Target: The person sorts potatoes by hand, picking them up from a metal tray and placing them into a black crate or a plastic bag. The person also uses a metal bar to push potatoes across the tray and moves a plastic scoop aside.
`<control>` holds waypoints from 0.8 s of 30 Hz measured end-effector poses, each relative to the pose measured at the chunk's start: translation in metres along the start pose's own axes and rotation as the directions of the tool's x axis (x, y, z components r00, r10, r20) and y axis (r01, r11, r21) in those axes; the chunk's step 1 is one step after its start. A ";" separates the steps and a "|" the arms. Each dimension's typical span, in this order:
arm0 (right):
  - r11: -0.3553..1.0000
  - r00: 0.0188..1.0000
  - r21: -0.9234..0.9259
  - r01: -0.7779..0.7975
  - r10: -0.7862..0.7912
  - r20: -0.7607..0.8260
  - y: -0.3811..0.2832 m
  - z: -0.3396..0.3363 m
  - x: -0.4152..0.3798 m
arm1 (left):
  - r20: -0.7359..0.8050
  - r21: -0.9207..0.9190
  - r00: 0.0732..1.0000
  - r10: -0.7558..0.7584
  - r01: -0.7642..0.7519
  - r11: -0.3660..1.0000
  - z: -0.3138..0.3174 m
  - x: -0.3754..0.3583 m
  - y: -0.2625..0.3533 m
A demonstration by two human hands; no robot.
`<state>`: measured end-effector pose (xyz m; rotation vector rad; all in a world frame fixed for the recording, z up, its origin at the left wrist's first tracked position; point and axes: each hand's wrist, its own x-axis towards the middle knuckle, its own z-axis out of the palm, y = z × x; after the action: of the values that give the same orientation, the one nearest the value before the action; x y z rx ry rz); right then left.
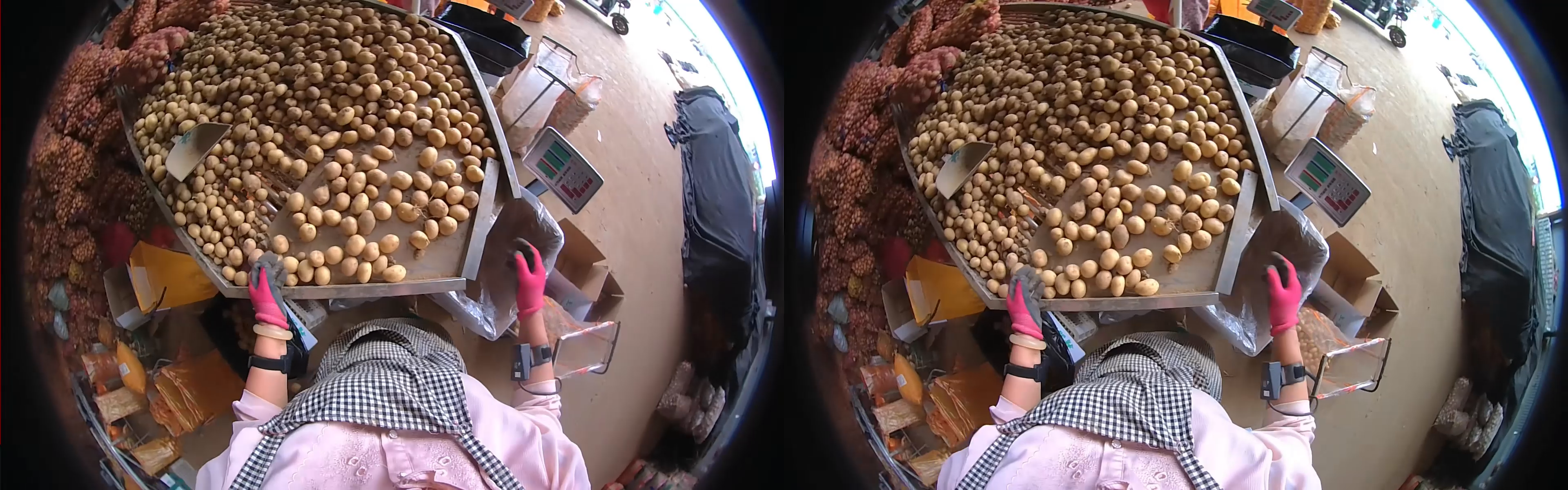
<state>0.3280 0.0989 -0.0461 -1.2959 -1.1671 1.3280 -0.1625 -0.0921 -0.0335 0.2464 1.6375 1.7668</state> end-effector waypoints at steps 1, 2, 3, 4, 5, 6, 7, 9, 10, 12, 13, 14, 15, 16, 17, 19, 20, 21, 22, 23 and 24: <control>0.976 0.986 -0.194 0.101 -0.073 0.147 -0.023 0.049 0.009 | -0.009 0.046 0.999 0.038 -0.038 0.998 0.002 -0.007 -0.005; 0.975 0.953 -0.191 0.117 -0.056 0.297 -0.031 0.087 0.020 | -0.015 0.094 0.997 0.074 -0.072 0.993 0.004 -0.013 -0.011; 0.839 0.859 -0.354 0.413 -0.230 0.457 -0.043 0.125 0.032 | 0.048 0.150 0.992 0.118 -0.124 0.981 0.006 -0.021 -0.022; 0.790 0.770 -0.301 0.534 -0.308 0.559 -0.060 0.164 0.040 | 0.113 0.204 0.981 0.156 -0.177 0.963 0.011 -0.030 -0.032; 0.716 0.687 -0.300 0.631 -0.335 0.645 -0.052 0.196 0.056 | 0.173 0.326 0.982 0.070 -0.124 0.937 0.026 -0.046 -0.025; 0.609 0.634 -0.324 0.724 -0.400 0.662 -0.044 0.227 0.069 | 0.218 0.444 0.976 -0.025 -0.076 0.893 0.043 -0.062 -0.014; 0.469 0.587 -0.413 0.781 -0.325 0.741 -0.040 0.250 0.082 | 0.305 0.492 0.941 0.146 -0.287 0.822 0.054 -0.072 -0.012; 0.183 0.556 -0.530 0.828 -0.135 0.820 -0.035 0.289 0.099 | 0.421 0.612 0.813 0.402 -0.582 0.536 0.061 -0.077 -0.010; 0.045 0.573 -0.572 0.819 -0.035 0.819 -0.033 0.304 0.101 | 0.398 0.624 0.822 0.407 -0.568 0.537 0.060 -0.073 -0.007; -0.034 0.569 -0.569 0.822 -0.010 0.823 -0.031 0.316 0.096 | 0.368 0.833 0.763 0.532 -0.524 0.176 0.057 -0.058 0.000; -0.043 0.595 -0.593 0.804 0.034 0.803 -0.031 0.317 0.095 | 0.350 0.866 0.767 0.538 -0.484 0.125 0.053 -0.043 -0.002; -0.057 0.620 -0.617 0.785 0.071 0.782 -0.033 0.319 0.097 | 0.329 0.875 0.771 0.545 -0.466 0.132 0.051 -0.030 -0.003; -0.116 0.613 -0.602 0.790 0.121 0.781 -0.031 0.319 0.100 | 0.368 0.904 0.807 0.462 -0.427 0.028 0.049 -0.017 -0.002; -0.122 0.598 -0.586 0.801 0.119 0.793 -0.038 0.323 0.100 | 0.393 0.916 0.842 0.370 -0.393 -0.079 0.050 -0.006 0.004; -0.106 0.640 -0.634 0.766 0.222 0.736 -0.045 0.326 0.101 | 0.377 0.923 0.845 0.379 -0.378 -0.073 0.052 0.003 0.009; -0.141 0.663 -0.656 0.742 0.301 0.685 -0.052 0.329 0.103 | 0.352 0.877 0.934 -0.064 -0.353 -0.325 0.071 0.018 0.023; -0.145 0.653 -0.644 0.752 0.301 0.695 -0.052 0.332 0.103 | 0.340 0.885 0.939 -0.057 -0.340 -0.320 0.077 0.026 0.021; -0.168 0.602 -0.578 0.798 0.256 0.756 -0.062 0.338 0.096 | 0.284 0.863 0.947 -0.150 -0.321 -0.391 0.082 0.035 0.014; -0.193 0.544 -0.511 0.838 0.209 0.813 -0.070 0.346 0.090 | 0.219 0.833 0.947 -0.237 -0.308 -0.460 0.091 0.039 0.019; -0.093 0.492 -0.486 0.869 0.069 0.868 -0.074 0.359 0.080 | 0.218 0.787 0.932 -0.288 -0.343 -0.514 0.100 0.042 0.023; 0.006 0.373 -0.373 0.928 -0.003 0.928 -0.063 0.374 0.078 | 0.175 0.768 0.898 -0.403 -0.381 -0.515 0.114 0.037 0.045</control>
<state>-0.0489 0.1740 0.0056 -0.5544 -3.1104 0.2155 -0.1406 0.0232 0.0174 1.3638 2.1906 -0.7669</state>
